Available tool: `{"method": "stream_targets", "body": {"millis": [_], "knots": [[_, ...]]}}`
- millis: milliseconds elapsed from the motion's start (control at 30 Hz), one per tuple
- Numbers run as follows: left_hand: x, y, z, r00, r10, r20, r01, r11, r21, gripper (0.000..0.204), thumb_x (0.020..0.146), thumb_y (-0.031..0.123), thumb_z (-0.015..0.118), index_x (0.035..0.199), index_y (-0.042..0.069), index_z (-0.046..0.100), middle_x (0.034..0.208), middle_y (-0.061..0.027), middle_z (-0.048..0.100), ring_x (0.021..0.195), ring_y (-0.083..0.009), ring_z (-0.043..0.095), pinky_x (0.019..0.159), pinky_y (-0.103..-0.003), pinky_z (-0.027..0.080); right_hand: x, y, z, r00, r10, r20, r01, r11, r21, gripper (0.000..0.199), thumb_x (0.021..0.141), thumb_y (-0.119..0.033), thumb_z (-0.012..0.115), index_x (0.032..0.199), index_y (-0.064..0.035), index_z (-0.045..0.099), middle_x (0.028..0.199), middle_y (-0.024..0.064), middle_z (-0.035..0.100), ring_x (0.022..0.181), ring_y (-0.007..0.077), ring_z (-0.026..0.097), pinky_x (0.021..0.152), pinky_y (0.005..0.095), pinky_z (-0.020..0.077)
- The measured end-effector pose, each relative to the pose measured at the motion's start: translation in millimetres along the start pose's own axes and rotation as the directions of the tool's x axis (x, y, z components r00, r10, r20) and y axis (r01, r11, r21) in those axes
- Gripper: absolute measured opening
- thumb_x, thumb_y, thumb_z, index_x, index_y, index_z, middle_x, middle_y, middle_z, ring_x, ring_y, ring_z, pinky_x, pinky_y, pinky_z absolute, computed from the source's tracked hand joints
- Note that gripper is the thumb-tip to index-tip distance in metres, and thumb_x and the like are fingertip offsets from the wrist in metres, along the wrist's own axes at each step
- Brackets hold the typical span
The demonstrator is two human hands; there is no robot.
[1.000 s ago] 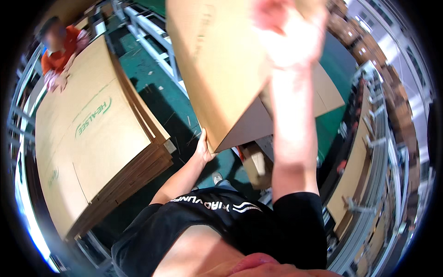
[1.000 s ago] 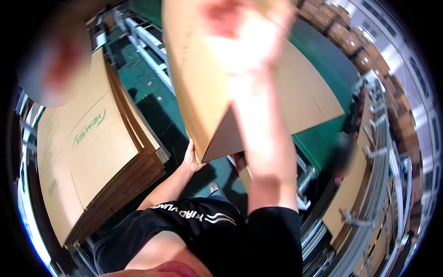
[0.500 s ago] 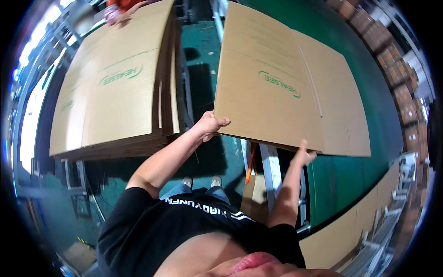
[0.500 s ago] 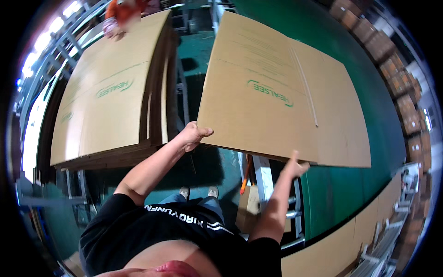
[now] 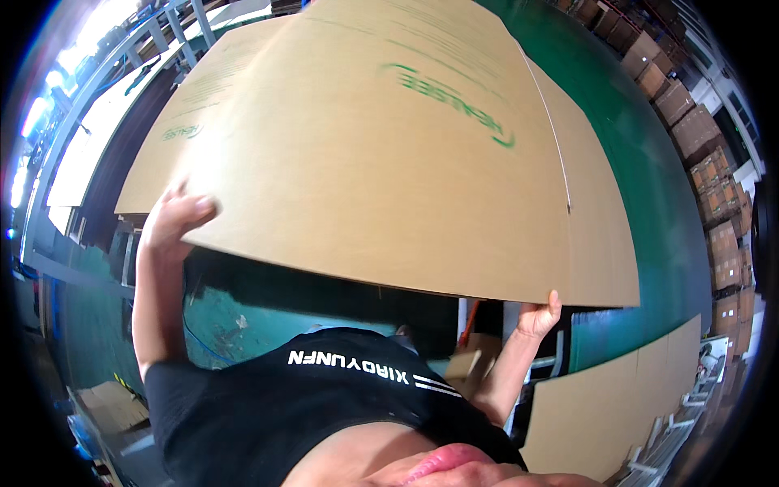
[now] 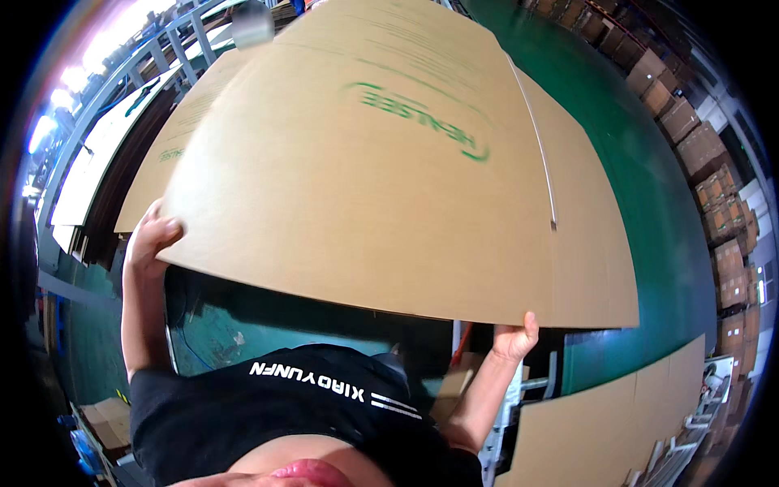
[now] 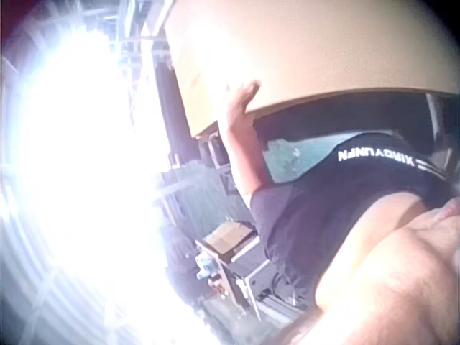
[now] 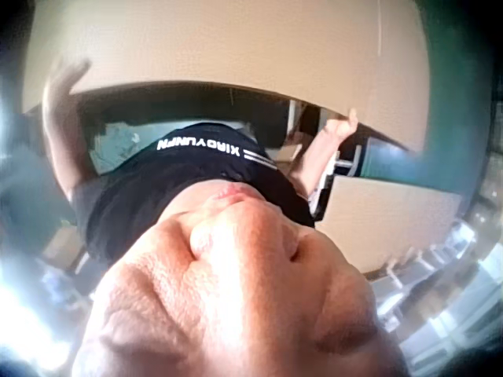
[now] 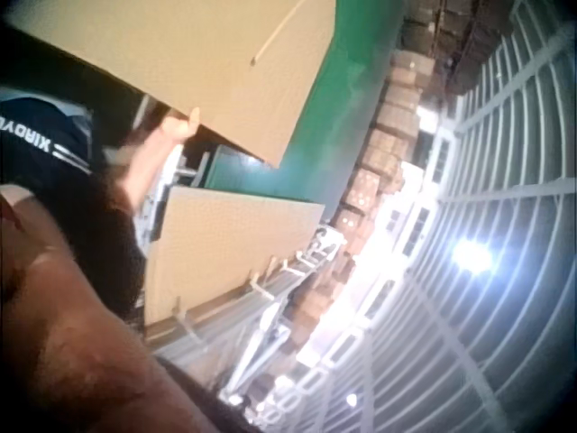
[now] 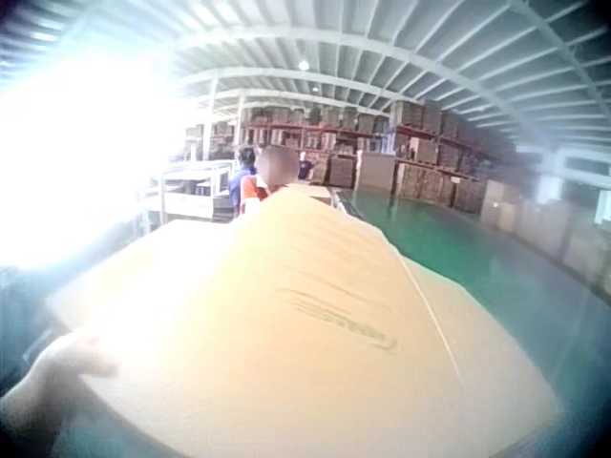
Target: The person folds flat cardboard sheets along pre-scored lines to form boxes. They repeatedly pick up sheets, fold the side flaps inward, and then fold the top and bottom flaps to close the box.
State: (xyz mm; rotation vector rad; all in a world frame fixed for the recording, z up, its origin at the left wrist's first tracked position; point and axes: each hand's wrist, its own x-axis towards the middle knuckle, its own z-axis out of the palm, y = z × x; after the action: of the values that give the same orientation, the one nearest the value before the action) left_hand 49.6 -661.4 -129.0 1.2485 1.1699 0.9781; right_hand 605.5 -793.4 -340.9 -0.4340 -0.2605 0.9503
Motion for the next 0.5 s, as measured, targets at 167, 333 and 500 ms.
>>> {"method": "stream_targets", "body": {"millis": [167, 333, 500], "knots": [[-46, -71, -206, 0.989, 0.129, -0.076, -0.144, 0.961, -0.237, 0.067, 0.071, 0.026, 0.074, 0.125, -0.008, 0.052, 0.11, -0.0123, 0.066, 0.097, -0.0202, 0.065, 0.087, -0.033, 0.052, -79, 147, 83, 0.974, 0.227, 0.016, -0.223, 0.965, -0.142, 0.049, 0.079, -0.004, 0.064, 0.127, -0.0004, 0.052, 0.119, 0.0114, 0.061, 0.105, 0.0295, 0.063, 0.09, 0.0472, 0.0547], [-71, -100, -413, 0.956, 0.08, -0.282, -0.05, 0.993, 0.111, 0.067, 0.075, 0.03, 0.075, 0.128, -0.004, 0.051, 0.117, -0.0122, 0.063, 0.1, -0.0203, 0.064, 0.088, -0.029, 0.05, -176, 299, 194, 0.758, 0.597, 0.263, -0.472, 0.78, -0.411, 0.03, 0.09, -0.005, 0.056, 0.119, 0.0032, 0.057, 0.102, 0.0159, 0.066, 0.082, 0.0261, 0.068, 0.074, 0.0401, 0.0583], [-56, -112, -459, 0.738, 0.675, 0.026, 0.227, -0.283, 0.932, 0.056, 0.081, 0.011, 0.067, 0.133, 0.004, 0.05, 0.119, -0.0187, 0.062, 0.101, -0.0306, 0.063, 0.079, -0.034, 0.054, -222, 443, 248, 0.452, 0.848, 0.277, -0.546, 0.509, -0.666, 0.037, 0.097, -0.03, 0.056, 0.102, 0.0056, 0.064, 0.092, 0.0152, 0.068, 0.075, 0.0202, 0.068, 0.069, 0.0315, 0.0572]]}}
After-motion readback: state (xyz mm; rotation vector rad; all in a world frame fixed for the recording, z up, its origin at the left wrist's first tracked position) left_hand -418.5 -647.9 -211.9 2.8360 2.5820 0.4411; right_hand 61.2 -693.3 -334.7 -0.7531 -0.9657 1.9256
